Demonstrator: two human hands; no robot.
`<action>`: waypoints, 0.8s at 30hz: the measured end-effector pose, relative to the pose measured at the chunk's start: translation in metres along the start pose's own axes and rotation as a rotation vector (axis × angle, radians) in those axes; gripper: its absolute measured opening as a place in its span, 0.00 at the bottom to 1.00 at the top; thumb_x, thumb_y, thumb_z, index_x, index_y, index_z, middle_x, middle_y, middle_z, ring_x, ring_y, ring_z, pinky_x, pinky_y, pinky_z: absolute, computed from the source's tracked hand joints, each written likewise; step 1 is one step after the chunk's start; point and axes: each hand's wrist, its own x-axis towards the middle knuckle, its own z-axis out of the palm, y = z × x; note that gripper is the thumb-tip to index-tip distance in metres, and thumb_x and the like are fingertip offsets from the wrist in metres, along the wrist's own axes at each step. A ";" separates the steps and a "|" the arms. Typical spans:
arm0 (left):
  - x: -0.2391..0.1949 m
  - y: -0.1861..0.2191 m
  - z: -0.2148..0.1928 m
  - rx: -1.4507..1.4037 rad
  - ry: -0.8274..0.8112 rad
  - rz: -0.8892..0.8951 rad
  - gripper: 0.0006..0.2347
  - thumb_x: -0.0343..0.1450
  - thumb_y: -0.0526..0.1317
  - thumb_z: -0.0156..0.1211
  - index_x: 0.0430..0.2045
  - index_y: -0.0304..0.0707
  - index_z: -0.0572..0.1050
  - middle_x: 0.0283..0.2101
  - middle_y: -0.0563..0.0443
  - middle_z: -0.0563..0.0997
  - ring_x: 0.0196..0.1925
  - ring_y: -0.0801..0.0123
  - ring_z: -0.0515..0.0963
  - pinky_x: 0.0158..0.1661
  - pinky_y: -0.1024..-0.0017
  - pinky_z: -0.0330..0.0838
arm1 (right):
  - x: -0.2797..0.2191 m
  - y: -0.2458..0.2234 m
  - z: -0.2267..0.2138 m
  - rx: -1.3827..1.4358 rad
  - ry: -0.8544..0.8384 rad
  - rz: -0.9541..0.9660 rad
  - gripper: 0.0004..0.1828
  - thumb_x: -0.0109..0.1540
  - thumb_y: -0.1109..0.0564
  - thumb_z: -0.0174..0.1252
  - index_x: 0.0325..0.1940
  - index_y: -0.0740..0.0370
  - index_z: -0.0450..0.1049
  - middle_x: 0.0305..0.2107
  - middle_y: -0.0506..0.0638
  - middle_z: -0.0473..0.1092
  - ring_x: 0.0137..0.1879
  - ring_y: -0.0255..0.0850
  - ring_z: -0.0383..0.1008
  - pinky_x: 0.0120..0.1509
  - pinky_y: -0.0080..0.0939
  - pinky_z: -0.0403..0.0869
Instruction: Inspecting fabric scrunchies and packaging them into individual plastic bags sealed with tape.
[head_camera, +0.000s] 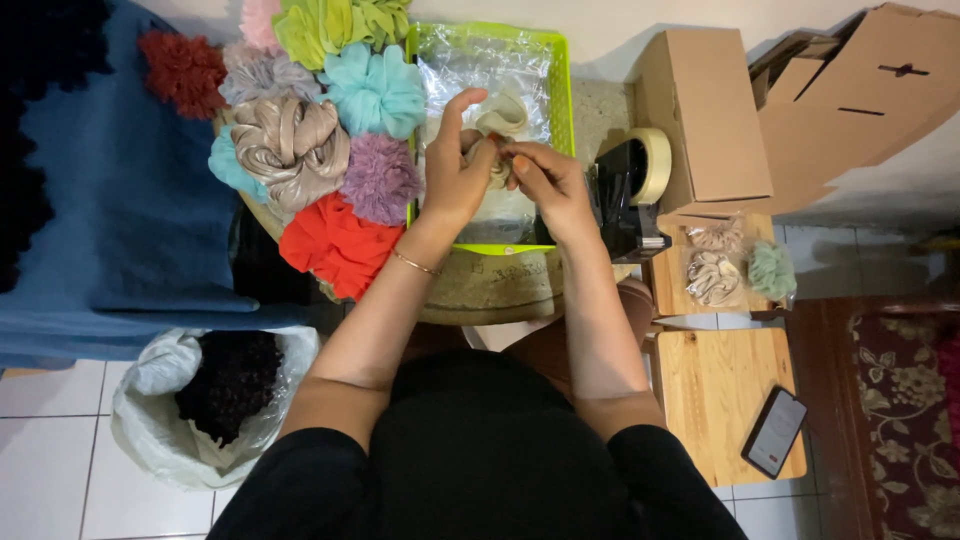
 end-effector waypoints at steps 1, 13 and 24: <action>-0.001 0.001 -0.001 0.029 -0.036 0.004 0.19 0.74 0.29 0.46 0.59 0.50 0.64 0.20 0.55 0.69 0.22 0.74 0.66 0.28 0.73 0.60 | 0.000 -0.002 0.001 -0.034 0.003 -0.037 0.17 0.72 0.50 0.52 0.55 0.66 0.77 0.34 0.53 0.73 0.39 0.40 0.71 0.47 0.41 0.72; -0.003 0.006 -0.002 0.067 -0.048 -0.020 0.21 0.71 0.29 0.48 0.59 0.51 0.64 0.17 0.56 0.69 0.19 0.73 0.64 0.23 0.72 0.58 | 0.005 -0.004 0.003 -0.094 0.041 -0.033 0.16 0.72 0.53 0.52 0.56 0.66 0.76 0.43 0.53 0.76 0.40 0.40 0.70 0.46 0.41 0.72; 0.007 -0.026 0.002 0.057 0.047 0.037 0.08 0.69 0.32 0.54 0.34 0.50 0.77 0.27 0.47 0.82 0.26 0.64 0.80 0.29 0.68 0.74 | 0.002 0.016 -0.001 0.239 0.188 -0.155 0.13 0.72 0.60 0.49 0.51 0.69 0.76 0.21 0.57 0.67 0.24 0.31 0.52 0.28 0.28 0.55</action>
